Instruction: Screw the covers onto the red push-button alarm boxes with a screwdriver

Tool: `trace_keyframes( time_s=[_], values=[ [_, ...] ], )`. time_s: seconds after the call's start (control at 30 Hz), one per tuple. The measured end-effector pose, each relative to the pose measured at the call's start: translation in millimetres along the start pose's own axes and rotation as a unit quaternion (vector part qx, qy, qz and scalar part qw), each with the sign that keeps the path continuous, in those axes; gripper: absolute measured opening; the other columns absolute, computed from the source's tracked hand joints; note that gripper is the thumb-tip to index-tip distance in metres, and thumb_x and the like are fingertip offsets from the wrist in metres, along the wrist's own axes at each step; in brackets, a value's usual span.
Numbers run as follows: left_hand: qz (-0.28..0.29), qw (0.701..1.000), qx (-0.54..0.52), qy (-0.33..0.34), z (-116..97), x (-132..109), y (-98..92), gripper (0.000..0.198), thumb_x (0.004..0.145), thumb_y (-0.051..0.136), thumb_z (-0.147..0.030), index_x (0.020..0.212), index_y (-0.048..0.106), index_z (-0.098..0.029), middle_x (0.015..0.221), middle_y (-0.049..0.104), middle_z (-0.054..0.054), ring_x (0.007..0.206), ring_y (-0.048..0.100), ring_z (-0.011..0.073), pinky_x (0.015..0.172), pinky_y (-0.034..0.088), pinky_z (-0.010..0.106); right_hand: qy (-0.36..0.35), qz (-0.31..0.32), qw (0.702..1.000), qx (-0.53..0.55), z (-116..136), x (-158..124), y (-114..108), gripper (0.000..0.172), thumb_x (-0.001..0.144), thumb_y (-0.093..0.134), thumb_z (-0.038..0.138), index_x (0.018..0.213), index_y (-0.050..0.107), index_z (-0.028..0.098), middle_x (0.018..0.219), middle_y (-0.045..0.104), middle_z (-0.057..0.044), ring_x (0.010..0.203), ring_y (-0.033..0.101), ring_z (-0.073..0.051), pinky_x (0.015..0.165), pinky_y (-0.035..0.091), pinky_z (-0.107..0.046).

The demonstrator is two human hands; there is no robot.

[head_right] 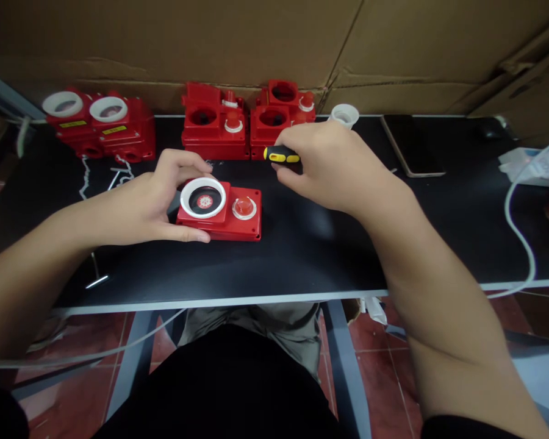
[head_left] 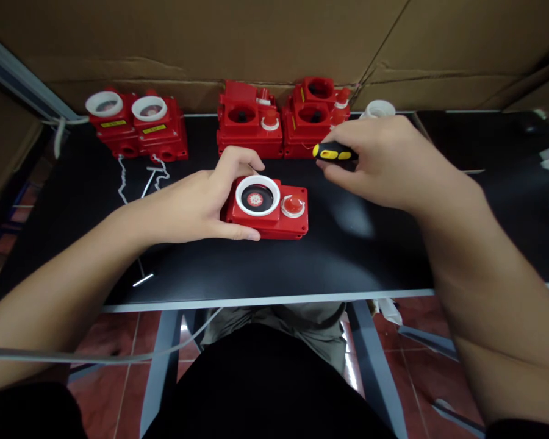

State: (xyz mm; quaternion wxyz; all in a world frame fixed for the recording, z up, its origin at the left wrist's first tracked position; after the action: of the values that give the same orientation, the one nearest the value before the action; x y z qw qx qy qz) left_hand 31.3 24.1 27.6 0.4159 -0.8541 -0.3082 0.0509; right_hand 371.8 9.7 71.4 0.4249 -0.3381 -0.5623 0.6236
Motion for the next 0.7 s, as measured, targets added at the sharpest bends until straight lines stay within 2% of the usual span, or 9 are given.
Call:
trace_keyframes(
  time_s=[0.17, 0.33, 0.5, 0.7],
  values=[
    [-0.007, 1.000, -0.001, 0.010, -1, 1, 0.0, 0.095, 0.105, 0.101, -0.085, 0.166, 0.050, -0.032, 0.161, 0.085, 0.016, 0.138, 0.092, 0.0423, 0.109, 0.077, 0.050, -0.005, 0.003, 1.000, 0.001, -2, 0, 0, 0.039, 0.115, 0.058, 0.035, 0.139, 0.088, 0.034, 0.141, 0.093, -0.017, 0.134, 0.083, -0.048, 0.117, 0.064, -0.065],
    [-0.014, 1.000, -0.008, 0.009, 0, 0, 0.5, 0.092, 0.106, 0.100, -0.082, 0.169, 0.050, -0.037, 0.168, 0.083, 0.014, 0.148, 0.090, 0.0440, 0.114, 0.075, 0.054, -0.014, -0.002, 1.000, 0.012, -3, 0, 0, 0.034, 0.114, 0.059, 0.034, 0.133, 0.088, 0.032, 0.139, 0.093, -0.019, 0.131, 0.084, -0.049, 0.114, 0.062, -0.065],
    [-0.014, 1.000, -0.020, -0.007, -4, 0, -0.6, 0.095, 0.102, 0.101, -0.082, 0.168, 0.052, -0.035, 0.167, 0.082, 0.014, 0.154, 0.087, 0.0470, 0.120, 0.075, 0.060, -0.019, -0.009, 1.000, 0.015, -3, 1, 2, 0.035, 0.112, 0.061, 0.033, 0.132, 0.090, 0.031, 0.135, 0.093, -0.019, 0.128, 0.086, -0.051, 0.110, 0.063, -0.066],
    [-0.010, 1.000, -0.020, -0.007, -11, 4, -5.0, 0.090, 0.104, 0.098, -0.079, 0.165, 0.050, -0.034, 0.172, 0.079, 0.012, 0.156, 0.085, 0.0423, 0.126, 0.074, 0.060, -0.028, -0.008, 0.999, 0.026, -7, 2, 7, 0.038, 0.112, 0.060, 0.034, 0.135, 0.091, 0.035, 0.139, 0.095, -0.013, 0.129, 0.086, -0.047, 0.111, 0.064, -0.063]
  ],
)
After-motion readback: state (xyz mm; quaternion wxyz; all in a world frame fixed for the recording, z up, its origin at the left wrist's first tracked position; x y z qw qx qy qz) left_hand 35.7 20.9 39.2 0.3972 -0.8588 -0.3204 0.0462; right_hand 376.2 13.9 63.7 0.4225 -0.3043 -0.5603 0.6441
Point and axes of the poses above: each hand's wrist, its own x-axis towards the middle knuckle, its own y-axis out of the palm, z = x × y, the point moved 2 cm from there along x, towards the middle knuckle
